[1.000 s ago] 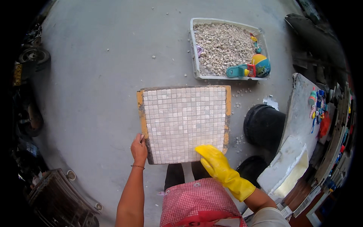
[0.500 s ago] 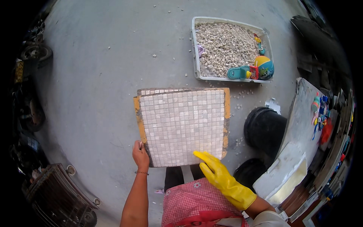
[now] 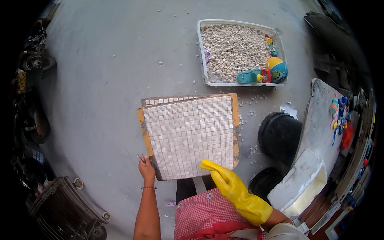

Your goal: The person repeatedly picks up square mosaic tile sheets from a metal rack, places them on a work surface, and wipes the surface with a white cloth. The person wears yellow gloves and uses a small metal tool to assist in the wiping process. The task involves handling multiple tile sheets one by one in a repetitive cycle.

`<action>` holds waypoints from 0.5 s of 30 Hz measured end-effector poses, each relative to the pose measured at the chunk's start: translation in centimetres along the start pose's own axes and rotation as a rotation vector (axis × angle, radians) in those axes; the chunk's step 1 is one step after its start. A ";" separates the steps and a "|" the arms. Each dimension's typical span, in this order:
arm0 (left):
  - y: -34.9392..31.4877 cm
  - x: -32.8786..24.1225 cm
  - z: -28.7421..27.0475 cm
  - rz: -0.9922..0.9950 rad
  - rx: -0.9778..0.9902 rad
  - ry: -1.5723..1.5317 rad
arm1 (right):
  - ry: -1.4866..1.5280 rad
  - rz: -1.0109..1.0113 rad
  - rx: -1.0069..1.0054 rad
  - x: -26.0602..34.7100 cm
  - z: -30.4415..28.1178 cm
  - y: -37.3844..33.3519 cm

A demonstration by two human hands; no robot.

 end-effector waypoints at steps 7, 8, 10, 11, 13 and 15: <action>-2.5 3.0 0.5 -0.256 0.490 -0.451 | 0.051 -0.082 -0.130 1.8 -2.1 -1.1; -3.3 2.2 0.8 -0.259 0.554 -0.556 | 0.061 -0.102 -0.151 2.0 -2.4 -1.3; -4.8 1.1 1.3 -0.308 0.693 -0.649 | 0.122 -0.089 -0.192 2.0 -3.2 -1.7; -5.4 0.8 1.5 -0.349 0.764 -0.635 | 0.156 -0.084 -0.208 2.1 -3.4 -1.7; -6.6 0.2 1.7 -0.420 0.897 -0.638 | 0.258 -0.053 -0.256 2.8 -3.9 -1.8; -7.9 -0.7 1.6 -0.478 1.012 -0.675 | 0.326 -0.034 -0.287 3.5 -4.2 -1.9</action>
Point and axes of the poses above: each hand's wrist, its own y-axis towards the middle knuckle, its own z-axis out of the palm, x = y × z, the point moved 7 cm from there along y, towards the middle knuckle, and after that the axes turned 13 degrees about -z, right-handed, at the moved point
